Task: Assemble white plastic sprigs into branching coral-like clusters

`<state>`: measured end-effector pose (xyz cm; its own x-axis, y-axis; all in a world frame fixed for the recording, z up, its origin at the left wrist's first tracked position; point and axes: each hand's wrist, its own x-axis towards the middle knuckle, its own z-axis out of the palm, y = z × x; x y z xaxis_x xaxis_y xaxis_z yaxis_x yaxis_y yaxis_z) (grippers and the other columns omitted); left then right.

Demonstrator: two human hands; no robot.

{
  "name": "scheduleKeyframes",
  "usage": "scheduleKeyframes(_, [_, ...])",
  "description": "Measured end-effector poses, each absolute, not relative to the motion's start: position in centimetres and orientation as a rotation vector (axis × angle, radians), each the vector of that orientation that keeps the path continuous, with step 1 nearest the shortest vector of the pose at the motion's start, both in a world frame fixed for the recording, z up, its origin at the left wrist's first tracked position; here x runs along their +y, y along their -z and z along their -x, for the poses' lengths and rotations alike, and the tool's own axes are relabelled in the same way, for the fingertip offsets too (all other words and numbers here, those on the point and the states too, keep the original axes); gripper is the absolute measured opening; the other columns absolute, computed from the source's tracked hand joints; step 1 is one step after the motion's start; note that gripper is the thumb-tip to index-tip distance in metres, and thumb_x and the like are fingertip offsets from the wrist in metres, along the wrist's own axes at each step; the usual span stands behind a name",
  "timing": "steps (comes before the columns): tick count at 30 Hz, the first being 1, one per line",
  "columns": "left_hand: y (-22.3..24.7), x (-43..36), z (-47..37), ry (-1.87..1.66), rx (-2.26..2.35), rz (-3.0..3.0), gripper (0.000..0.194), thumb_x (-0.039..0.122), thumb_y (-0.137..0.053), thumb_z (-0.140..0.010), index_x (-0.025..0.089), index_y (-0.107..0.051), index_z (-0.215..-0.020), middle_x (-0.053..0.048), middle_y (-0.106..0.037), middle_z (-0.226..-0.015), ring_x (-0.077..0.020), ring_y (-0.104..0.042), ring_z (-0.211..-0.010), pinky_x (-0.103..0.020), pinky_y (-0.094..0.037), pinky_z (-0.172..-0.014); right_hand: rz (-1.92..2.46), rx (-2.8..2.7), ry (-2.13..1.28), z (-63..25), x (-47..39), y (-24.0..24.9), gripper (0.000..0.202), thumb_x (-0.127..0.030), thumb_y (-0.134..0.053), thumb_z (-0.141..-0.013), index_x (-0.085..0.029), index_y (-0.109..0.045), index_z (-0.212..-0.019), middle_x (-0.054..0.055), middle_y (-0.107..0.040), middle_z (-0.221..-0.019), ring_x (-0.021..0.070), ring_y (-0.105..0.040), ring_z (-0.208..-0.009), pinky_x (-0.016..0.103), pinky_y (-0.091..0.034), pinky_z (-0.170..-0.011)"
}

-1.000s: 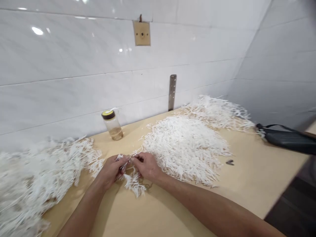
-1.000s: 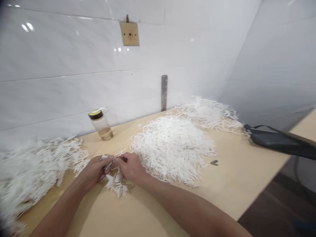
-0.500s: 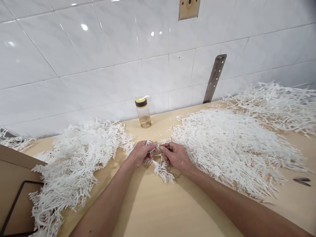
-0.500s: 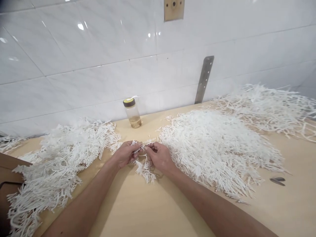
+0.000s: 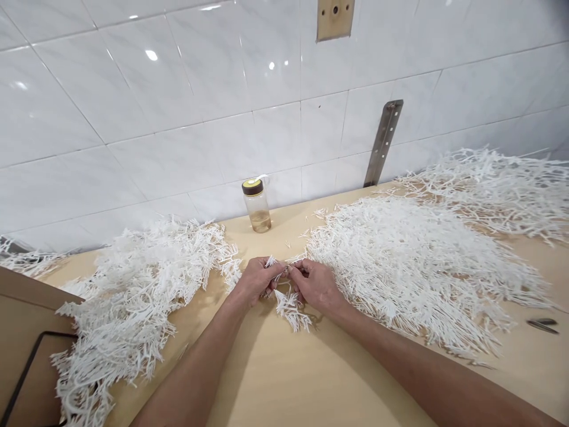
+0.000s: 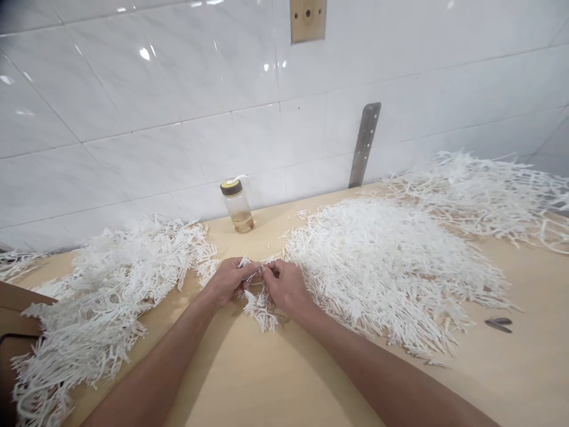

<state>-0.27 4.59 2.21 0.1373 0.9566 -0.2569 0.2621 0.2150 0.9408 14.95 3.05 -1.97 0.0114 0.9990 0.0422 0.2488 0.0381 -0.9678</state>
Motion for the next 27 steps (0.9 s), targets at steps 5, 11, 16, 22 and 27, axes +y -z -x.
scheduleKeyframes(5, [-2.1,4.5,-0.2,-0.791,1.529,-1.415,0.029,0.04,-0.065,-0.075,0.017,-0.055,-0.06,0.004,-0.047,-0.04,-0.0076,-0.036,-0.034,-0.021,-0.025,-0.036,1.419,-1.451,-0.976,-14.9,3.0,1.8,0.018,-0.033,-0.056,-0.086,-0.019,-0.062,-0.077,-0.003,-0.061,-0.051,0.0147,-0.059,-0.038,0.022,-0.042,-0.037])
scheduleKeyframes(11, [-1.0,4.6,-0.6,-0.924,1.492,-1.575,0.023,0.035,-0.061,-0.076,0.016,-0.058,-0.062,0.002,-0.054,-0.053,-0.0106,-0.047,-0.05,-0.021,-0.035,-0.047,1.459,-1.488,-0.957,-14.8,3.0,1.4,0.018,-0.03,-0.055,-0.088,-0.02,-0.059,-0.073,-0.003,-0.062,-0.05,0.014,-0.06,-0.037,0.022,-0.044,-0.039])
scheduleKeyframes(16, [-1.0,4.5,-0.5,-1.012,1.485,-1.574,0.022,0.034,-0.062,-0.075,0.016,-0.059,-0.062,0.002,-0.055,-0.056,-0.0107,-0.048,-0.052,-0.021,-0.036,-0.05,1.517,-1.461,-0.992,-14.7,3.6,1.4,0.013,-0.024,-0.053,-0.088,-0.02,-0.055,-0.076,-0.003,-0.061,-0.049,0.0137,-0.06,-0.036,0.021,-0.043,-0.039])
scheduleKeyframes(22, [-1.7,4.4,-0.3,-1.037,1.337,-1.311,0.039,0.052,-0.073,-0.07,0.016,-0.06,-0.065,0.005,-0.045,-0.044,-0.0068,-0.035,-0.039,-0.02,-0.027,-0.04,1.462,-1.365,-1.07,-15.3,3.8,1.3,0.011,-0.02,-0.056,-0.081,-0.021,-0.049,-0.074,-0.005,-0.06,-0.051,0.0123,-0.056,-0.035,0.021,-0.041,-0.036])
scheduleKeyframes(27, [-1.7,4.3,-0.2,-1.003,1.31,-1.204,0.042,0.054,-0.075,-0.069,0.016,-0.057,-0.067,0.005,-0.046,-0.045,-0.0062,-0.035,-0.038,-0.019,-0.024,-0.037,1.252,-1.229,-1.261,-15.7,3.3,1.2,0.009,-0.023,-0.059,-0.077,-0.022,-0.05,-0.077,-0.009,-0.052,-0.048,0.01,-0.047,-0.032,0.021,-0.038,-0.032])
